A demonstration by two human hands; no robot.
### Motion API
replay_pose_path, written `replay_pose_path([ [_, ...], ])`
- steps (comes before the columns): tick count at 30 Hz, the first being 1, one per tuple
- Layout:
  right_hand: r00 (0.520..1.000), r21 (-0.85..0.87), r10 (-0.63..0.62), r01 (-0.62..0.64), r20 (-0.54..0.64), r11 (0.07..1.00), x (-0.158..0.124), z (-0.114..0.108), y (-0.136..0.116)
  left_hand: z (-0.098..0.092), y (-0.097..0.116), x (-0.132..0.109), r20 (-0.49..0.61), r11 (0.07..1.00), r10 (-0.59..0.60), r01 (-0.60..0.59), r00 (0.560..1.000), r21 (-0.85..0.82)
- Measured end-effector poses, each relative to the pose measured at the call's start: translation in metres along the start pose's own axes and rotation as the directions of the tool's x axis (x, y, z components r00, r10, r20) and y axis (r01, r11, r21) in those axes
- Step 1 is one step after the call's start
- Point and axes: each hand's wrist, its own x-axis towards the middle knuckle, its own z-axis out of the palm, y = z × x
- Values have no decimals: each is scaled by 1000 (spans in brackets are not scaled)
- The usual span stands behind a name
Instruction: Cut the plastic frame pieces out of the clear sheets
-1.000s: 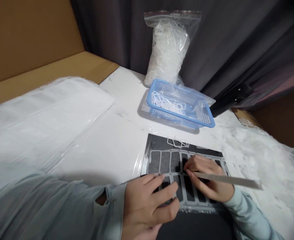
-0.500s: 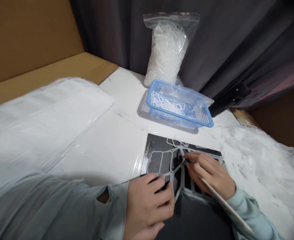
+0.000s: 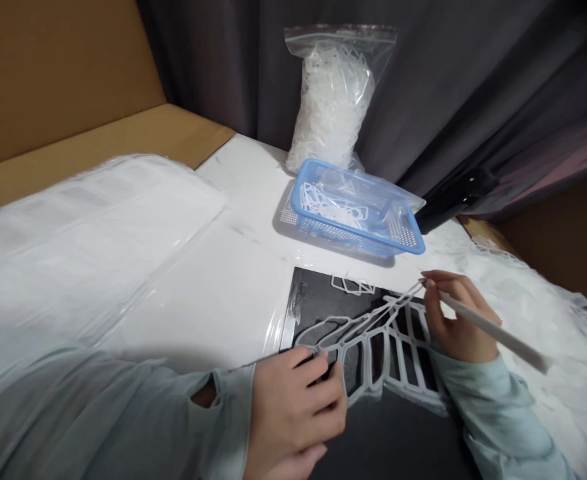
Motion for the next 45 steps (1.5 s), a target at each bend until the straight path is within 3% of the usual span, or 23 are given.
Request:
replay_pose_path([
  [5, 992, -87, 29, -40, -123, 995, 5, -4, 15, -1, 0, 0, 6, 1000, -9, 9, 1000, 0],
  [15, 971, -216, 75, -125, -229, 968, 7, -16, 28, -1, 2, 0, 28, 999, -2, 1, 1000, 48],
  [19, 935, -298, 53, -165, -351, 940, 5, -20, 46, -2, 2, 0, 43, 999, -2, 0, 999, 53],
  [21, 914, -215, 169, -261, -368, 941, 3, -17, 48, -1, 3, 0, 39, 998, -7, 4, 999, 60],
  [23, 874, 58, 386, -386, -295, 920, 1, -9, 39, -1, 3, 0, 24, 998, -15, 14, 1000, 62],
  [25, 827, 433, 553, -465, -98, 772, -1, 1, 24, -1, 3, 0, 15, 998, -17, 16, 1000, 59],
  [26, 820, 558, 571, -490, 35, 670, -2, 6, 15, -1, 3, 0, 14, 998, -17, 16, 1000, 55],
  [28, 823, 651, 518, -528, 234, 545, -3, 12, 0, -1, 3, 0, 16, 999, -19, 18, 1000, 45],
  [29, 830, 651, 479, -535, 285, 538, -3, 13, -6, -1, 3, 0, 15, 999, -23, 22, 1000, 42],
  [33, 890, 610, 356, -455, 284, 649, -1, 4, -12, -2, 4, 0, 10, 998, -38, 38, 999, 41],
  [35, 896, 609, 232, -431, 380, 666, 1, -3, -9, -1, 5, 0, 6, 998, -41, 41, 999, 37],
  [38, 794, 614, -29, -445, 607, 652, 2, -8, -6, 1, 6, 0, -13, 998, -64, 65, 998, 23],
  [40, 737, 621, -119, -459, 665, 635, 2, -7, -5, 2, 6, 0, -35, 996, -86, 86, 996, 0],
  [45, 720, 639, -152, -473, 677, 607, -1, -4, -5, 3, 5, 0, -116, 995, -66, 57, 991, -82],
])
